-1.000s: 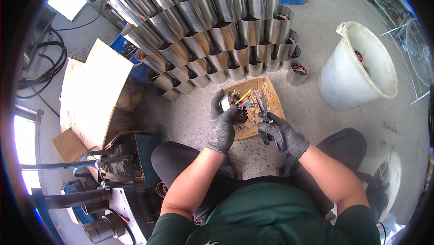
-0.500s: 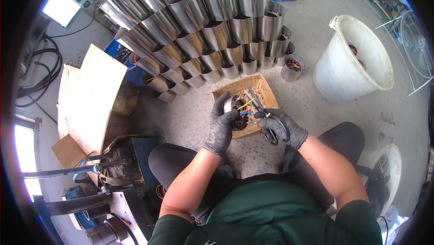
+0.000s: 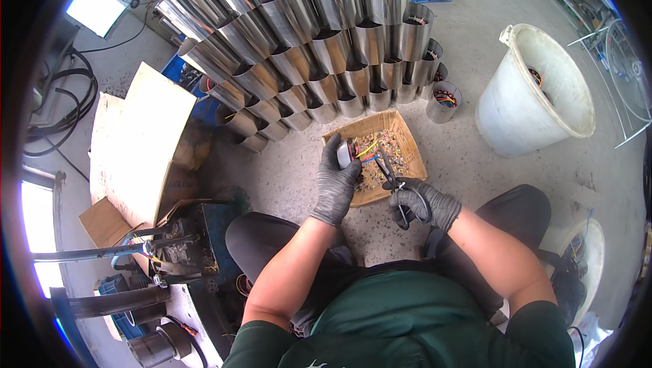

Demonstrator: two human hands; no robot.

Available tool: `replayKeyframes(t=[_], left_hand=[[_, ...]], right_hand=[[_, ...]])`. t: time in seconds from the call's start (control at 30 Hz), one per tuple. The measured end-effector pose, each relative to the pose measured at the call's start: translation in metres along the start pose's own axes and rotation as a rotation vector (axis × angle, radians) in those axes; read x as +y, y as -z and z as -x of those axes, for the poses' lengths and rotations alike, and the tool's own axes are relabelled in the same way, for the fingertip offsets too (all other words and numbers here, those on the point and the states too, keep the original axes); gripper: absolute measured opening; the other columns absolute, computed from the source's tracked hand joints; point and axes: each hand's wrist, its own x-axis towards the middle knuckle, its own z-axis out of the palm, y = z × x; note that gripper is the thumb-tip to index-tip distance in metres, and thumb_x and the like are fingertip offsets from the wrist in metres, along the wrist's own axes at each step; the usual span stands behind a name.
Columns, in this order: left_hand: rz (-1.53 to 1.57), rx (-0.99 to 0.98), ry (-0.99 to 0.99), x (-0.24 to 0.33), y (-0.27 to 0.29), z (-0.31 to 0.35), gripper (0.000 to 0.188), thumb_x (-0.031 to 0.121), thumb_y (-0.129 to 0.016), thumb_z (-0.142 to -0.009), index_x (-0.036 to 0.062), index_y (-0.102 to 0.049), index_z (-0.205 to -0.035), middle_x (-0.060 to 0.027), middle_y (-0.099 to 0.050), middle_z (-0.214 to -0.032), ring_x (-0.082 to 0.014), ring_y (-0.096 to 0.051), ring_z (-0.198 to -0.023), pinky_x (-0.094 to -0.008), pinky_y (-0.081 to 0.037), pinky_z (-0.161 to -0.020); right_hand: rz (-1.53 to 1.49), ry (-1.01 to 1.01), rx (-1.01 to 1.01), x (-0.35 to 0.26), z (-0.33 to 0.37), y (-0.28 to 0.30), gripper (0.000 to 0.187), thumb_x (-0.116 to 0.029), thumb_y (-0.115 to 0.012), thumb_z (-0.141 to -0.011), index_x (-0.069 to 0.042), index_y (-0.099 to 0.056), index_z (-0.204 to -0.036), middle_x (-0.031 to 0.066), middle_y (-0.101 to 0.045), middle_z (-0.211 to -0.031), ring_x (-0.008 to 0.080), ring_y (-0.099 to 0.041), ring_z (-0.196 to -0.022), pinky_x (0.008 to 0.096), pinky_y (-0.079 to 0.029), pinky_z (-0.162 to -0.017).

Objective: Manually assemble and prep motor coils by cutting wires and fitting them into metal housings using tools.

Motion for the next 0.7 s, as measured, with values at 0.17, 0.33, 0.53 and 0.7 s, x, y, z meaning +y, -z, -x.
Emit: replayKeyframes(t=[0.17,0.33,0.53,0.7], left_hand=[[-0.131,0.005,-0.074,-0.007,0.0,-0.002,0.071,-0.006,-0.064,-0.09,0.004,-0.033,-0.153,-0.0132,-0.055,-0.133,-0.0185,-0.058,-0.111,-0.0294,-0.055,-0.09],[-0.095,0.019,-0.097,-0.01,0.0,-0.004,0.073,-0.006,-0.065,-0.09,0.0048,-0.032,-0.154,-0.0127,-0.056,-0.131,-0.0174,-0.06,-0.105,-0.0287,-0.056,-0.084],[-0.095,0.009,-0.13,-0.015,0.0,-0.005,0.076,-0.005,-0.067,-0.089,0.0065,-0.031,-0.155,-0.0126,-0.057,-0.131,-0.0174,-0.062,-0.103,-0.0283,-0.058,-0.081],[0.043,0.005,-0.022,0.0,-0.007,0.001,0.076,-0.003,-0.068,-0.087,0.0063,-0.033,-0.155,-0.0136,-0.057,-0.132,-0.0205,-0.063,-0.107,-0.0309,-0.059,-0.083]], right_hand=[[0.096,0.067,-0.029,-0.003,0.005,0.004,0.044,-0.013,-0.059,-0.095,0.004,-0.049,-0.135,0.0125,-0.065,-0.072,0.0219,-0.063,-0.051,0.0339,-0.054,-0.047],[0.031,0.033,-0.039,-0.001,0.003,0.003,0.043,-0.014,-0.06,-0.095,0.007,-0.05,-0.132,0.0119,-0.065,-0.069,0.0219,-0.062,-0.049,0.0332,-0.052,-0.044],[-0.048,0.01,-0.033,-0.005,0.004,0.002,0.043,-0.017,-0.062,-0.095,0.008,-0.052,-0.128,0.0112,-0.065,-0.069,0.0217,-0.063,-0.049,0.0336,-0.052,-0.044],[0.055,0.058,0.025,-0.005,0.003,-0.003,0.038,-0.025,-0.06,-0.098,0.001,-0.056,-0.126,0.0104,-0.064,-0.068,0.0209,-0.059,-0.045,0.0305,-0.048,-0.042]])
